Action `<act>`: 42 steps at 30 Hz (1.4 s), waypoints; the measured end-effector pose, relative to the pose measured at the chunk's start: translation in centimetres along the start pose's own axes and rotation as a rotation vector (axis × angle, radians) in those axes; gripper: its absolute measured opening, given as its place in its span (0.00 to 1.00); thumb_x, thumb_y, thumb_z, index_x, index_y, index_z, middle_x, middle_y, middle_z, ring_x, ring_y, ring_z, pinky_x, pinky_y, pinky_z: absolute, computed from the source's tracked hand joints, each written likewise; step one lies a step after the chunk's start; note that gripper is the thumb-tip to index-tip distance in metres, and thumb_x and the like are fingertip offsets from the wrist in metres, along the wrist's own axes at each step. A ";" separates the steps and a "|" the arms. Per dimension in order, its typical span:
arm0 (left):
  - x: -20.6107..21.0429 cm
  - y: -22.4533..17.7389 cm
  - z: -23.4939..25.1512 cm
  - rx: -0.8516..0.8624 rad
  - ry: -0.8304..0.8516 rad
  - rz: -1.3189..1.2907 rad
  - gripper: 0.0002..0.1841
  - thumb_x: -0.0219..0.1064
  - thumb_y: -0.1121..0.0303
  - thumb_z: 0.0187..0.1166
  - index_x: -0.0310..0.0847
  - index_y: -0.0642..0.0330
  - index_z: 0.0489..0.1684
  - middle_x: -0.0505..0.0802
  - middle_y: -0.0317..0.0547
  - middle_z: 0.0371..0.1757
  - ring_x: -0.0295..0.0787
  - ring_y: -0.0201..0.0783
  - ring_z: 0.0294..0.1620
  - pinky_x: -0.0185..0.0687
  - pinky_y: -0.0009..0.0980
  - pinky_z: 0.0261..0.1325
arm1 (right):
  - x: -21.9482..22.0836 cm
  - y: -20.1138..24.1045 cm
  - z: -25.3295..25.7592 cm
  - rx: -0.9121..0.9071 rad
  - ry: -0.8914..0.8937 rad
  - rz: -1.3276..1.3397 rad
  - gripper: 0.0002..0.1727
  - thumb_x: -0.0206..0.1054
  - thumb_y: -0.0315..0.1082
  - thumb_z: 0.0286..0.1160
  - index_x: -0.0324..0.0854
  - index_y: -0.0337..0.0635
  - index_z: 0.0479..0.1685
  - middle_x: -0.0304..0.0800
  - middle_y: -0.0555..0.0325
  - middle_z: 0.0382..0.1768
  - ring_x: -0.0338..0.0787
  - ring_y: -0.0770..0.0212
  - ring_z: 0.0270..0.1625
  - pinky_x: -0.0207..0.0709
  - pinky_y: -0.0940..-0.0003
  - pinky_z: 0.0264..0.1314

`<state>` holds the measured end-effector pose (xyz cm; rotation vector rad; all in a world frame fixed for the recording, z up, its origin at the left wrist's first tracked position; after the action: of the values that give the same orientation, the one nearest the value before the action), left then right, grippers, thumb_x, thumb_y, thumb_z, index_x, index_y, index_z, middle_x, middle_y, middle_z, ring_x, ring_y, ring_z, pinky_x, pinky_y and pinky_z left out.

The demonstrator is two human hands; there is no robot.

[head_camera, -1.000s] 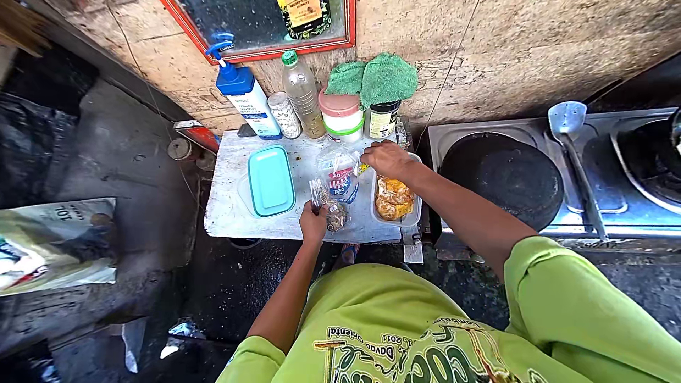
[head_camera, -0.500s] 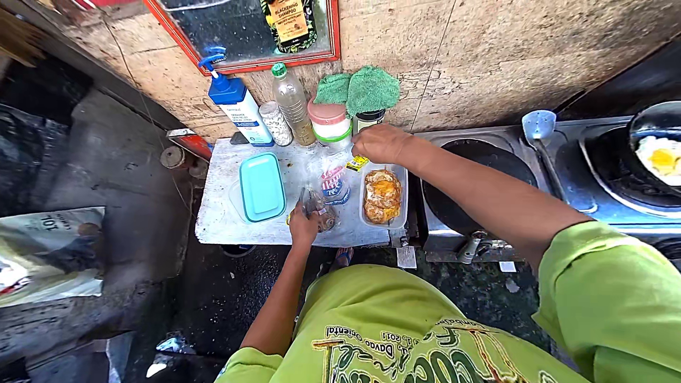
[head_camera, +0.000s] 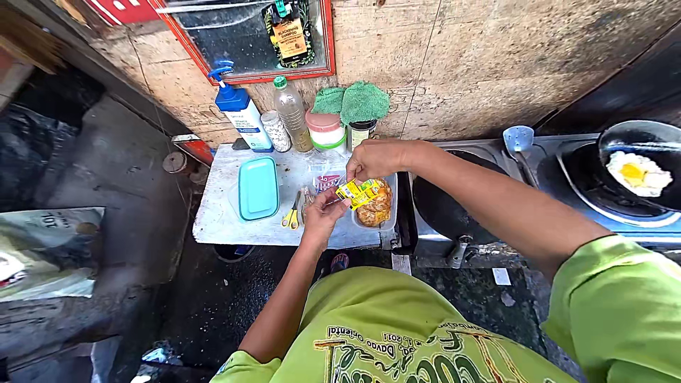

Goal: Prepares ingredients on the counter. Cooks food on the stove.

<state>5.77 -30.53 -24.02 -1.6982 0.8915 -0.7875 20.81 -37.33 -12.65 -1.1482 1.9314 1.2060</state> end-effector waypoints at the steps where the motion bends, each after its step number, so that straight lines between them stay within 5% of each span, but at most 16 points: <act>1: 0.3 0.0 -0.2 -0.017 0.015 -0.052 0.22 0.73 0.77 0.78 0.78 0.67 0.71 0.89 0.53 0.58 0.91 0.41 0.51 0.91 0.38 0.56 | 0.1 0.1 -0.3 -0.005 0.000 0.025 0.09 0.69 0.29 0.82 0.93 0.39 0.52 0.96 0.51 0.41 0.93 0.56 0.46 0.81 0.52 0.59; 6: 2.2 0.7 -1.3 -0.003 0.138 -0.104 0.13 0.72 0.81 0.76 0.83 0.70 0.57 0.94 0.48 0.44 0.93 0.36 0.40 0.92 0.33 0.50 | 1.4 1.4 -0.8 -0.051 0.024 0.023 0.08 0.72 0.29 0.79 0.94 0.40 0.49 0.96 0.52 0.40 0.93 0.56 0.46 0.82 0.52 0.59; 12: 3.8 1.4 -2.8 -0.096 0.227 -0.369 0.10 0.69 0.89 0.73 0.84 0.71 0.47 0.96 0.50 0.42 0.97 0.40 0.40 0.95 0.37 0.51 | 3.7 7.2 -1.2 -0.140 -0.046 -0.153 0.09 0.69 0.23 0.76 0.92 0.39 0.48 0.93 0.46 0.40 0.92 0.43 0.49 0.82 0.41 0.56; 17: 2.0 1.5 -2.9 0.029 0.157 -0.512 0.15 0.63 0.94 0.69 0.85 0.63 0.40 0.97 0.42 0.36 0.96 0.35 0.38 0.94 0.35 0.52 | 4.3 9.2 -2.9 -0.261 -0.422 -0.211 0.19 0.73 0.30 0.75 0.88 0.42 0.65 0.91 0.47 0.57 0.89 0.44 0.64 0.81 0.48 0.64; 21: 0.6 0.8 -2.6 0.059 0.164 -0.451 0.13 0.62 0.87 0.78 0.84 0.66 0.54 0.96 0.45 0.44 0.97 0.37 0.44 0.94 0.36 0.56 | 4.5 7.4 -6.2 -0.316 -0.747 -0.105 0.21 0.73 0.35 0.75 0.87 0.44 0.67 0.90 0.49 0.64 0.90 0.47 0.63 0.84 0.51 0.64; 24: -0.7 0.2 -1.1 0.038 0.067 -0.360 0.13 0.58 0.77 0.89 0.79 0.67 0.66 0.93 0.51 0.53 0.95 0.42 0.48 0.93 0.40 0.58 | 6.0 4.8 -8.5 -0.246 -0.840 -0.018 0.20 0.70 0.38 0.77 0.88 0.46 0.67 0.89 0.50 0.65 0.89 0.49 0.66 0.83 0.53 0.69; 28: -2.9 -2.3 3.7 0.161 -0.108 0.045 0.16 0.57 0.62 0.93 0.81 0.65 0.65 0.91 0.48 0.58 0.89 0.35 0.56 0.85 0.38 0.64 | 10.2 1.4 -11.3 -0.109 -0.862 0.157 0.18 0.69 0.43 0.79 0.91 0.46 0.62 0.91 0.53 0.65 0.89 0.54 0.69 0.84 0.54 0.71; 32: -4.7 -5.6 10.8 0.346 -0.285 0.316 0.17 0.62 0.64 0.89 0.86 0.66 0.65 0.91 0.57 0.60 0.88 0.42 0.60 0.81 0.43 0.68 | 15.3 -1.3 -14.3 0.062 -0.875 0.342 0.20 0.67 0.47 0.82 0.91 0.46 0.63 0.91 0.51 0.66 0.91 0.54 0.68 0.85 0.53 0.69; 35: -4.1 -7.2 15.3 0.369 -0.332 0.237 0.15 0.64 0.68 0.88 0.85 0.68 0.63 0.93 0.55 0.55 0.90 0.39 0.56 0.83 0.39 0.66 | 18.5 -2.1 -16.9 0.185 -0.922 0.418 0.21 0.68 0.47 0.81 0.91 0.45 0.62 0.92 0.50 0.64 0.92 0.55 0.66 0.86 0.58 0.68; 38: -2.7 -8.5 18.7 0.379 -0.295 0.165 0.12 0.64 0.71 0.87 0.83 0.70 0.60 0.92 0.53 0.47 0.90 0.36 0.48 0.86 0.36 0.59 | 21.4 -2.5 -19.1 0.308 -0.984 0.468 0.21 0.68 0.48 0.79 0.92 0.44 0.59 0.93 0.51 0.61 0.93 0.59 0.62 0.87 0.62 0.65; 42: -0.9 -8.9 22.1 0.388 -0.191 0.213 0.12 0.62 0.72 0.88 0.81 0.70 0.62 0.92 0.53 0.49 0.91 0.37 0.50 0.86 0.37 0.62 | 24.6 -2.0 -20.3 0.452 -1.011 0.556 0.22 0.69 0.49 0.78 0.92 0.42 0.58 0.94 0.50 0.60 0.94 0.60 0.59 0.87 0.64 0.64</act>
<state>25.53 -17.39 -21.53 -1.2893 0.7194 -0.5972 10.61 -64.98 -24.87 0.2696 1.5587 1.1692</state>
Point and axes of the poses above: each hand's wrist, its own z-axis towards the middle knuckle, its own x-axis out of the palm, y = z × x, the point moved 5 cm from there along z, towards the middle knuckle
